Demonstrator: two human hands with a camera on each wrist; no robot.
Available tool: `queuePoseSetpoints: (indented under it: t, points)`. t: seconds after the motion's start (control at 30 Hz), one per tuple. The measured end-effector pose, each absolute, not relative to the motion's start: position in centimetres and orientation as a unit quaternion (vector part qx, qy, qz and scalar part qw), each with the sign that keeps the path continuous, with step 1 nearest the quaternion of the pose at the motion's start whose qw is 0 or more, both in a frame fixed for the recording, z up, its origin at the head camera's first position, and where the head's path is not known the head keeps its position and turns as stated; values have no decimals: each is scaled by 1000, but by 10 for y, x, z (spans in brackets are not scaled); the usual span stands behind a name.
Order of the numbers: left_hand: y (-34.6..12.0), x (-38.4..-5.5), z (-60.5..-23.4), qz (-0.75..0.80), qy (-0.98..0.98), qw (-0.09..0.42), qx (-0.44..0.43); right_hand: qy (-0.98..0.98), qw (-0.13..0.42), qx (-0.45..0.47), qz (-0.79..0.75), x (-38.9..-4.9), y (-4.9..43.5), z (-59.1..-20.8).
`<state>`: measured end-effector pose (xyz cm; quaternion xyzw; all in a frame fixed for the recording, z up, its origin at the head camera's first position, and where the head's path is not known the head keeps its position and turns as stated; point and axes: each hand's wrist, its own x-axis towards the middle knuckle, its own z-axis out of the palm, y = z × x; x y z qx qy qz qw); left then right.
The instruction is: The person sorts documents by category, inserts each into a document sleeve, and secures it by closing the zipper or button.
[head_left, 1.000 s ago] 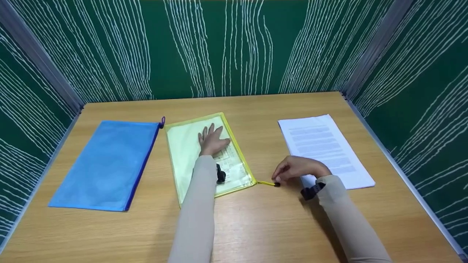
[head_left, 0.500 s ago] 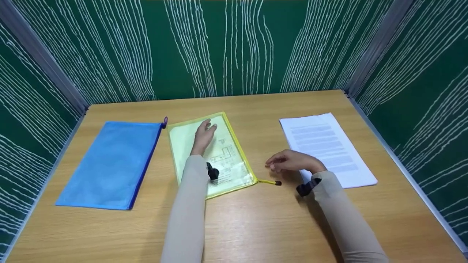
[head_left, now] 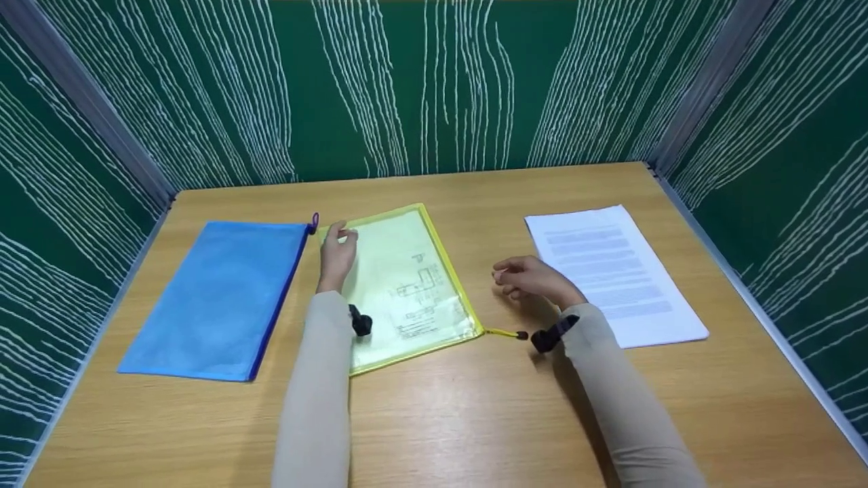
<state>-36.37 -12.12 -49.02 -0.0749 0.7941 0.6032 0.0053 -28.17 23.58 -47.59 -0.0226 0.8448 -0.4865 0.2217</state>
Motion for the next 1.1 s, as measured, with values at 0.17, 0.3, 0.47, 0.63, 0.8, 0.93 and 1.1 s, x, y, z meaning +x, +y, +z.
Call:
queuePoseSetpoints:
  t: [0.17,0.3,0.47,0.63,0.8,0.93,1.1]
  points:
    - [-141,-358,-496,593,800,-12,-87,835,210,-4,-509,-284,229,-478]
    - [-151,-355,-499,578,810,-14,-96,839,200,-2,-506,-290,222,-482]
    - [-159,-353,-497,565,815,53,-114,844,184,-6,-504,-295,206,-485]
    - [-160,-350,-495,536,830,105,-118,834,160,-33,-527,-294,185,-486]
    - [-160,-349,-494,493,855,111,-118,852,140,-32,-504,-293,163,-485]
    - [-163,-349,-490,493,853,119,-121,885,128,-36,-446,-295,147,-486]
    - [-168,-349,-490,490,854,129,-116,894,128,-36,-428,-297,139,-489]
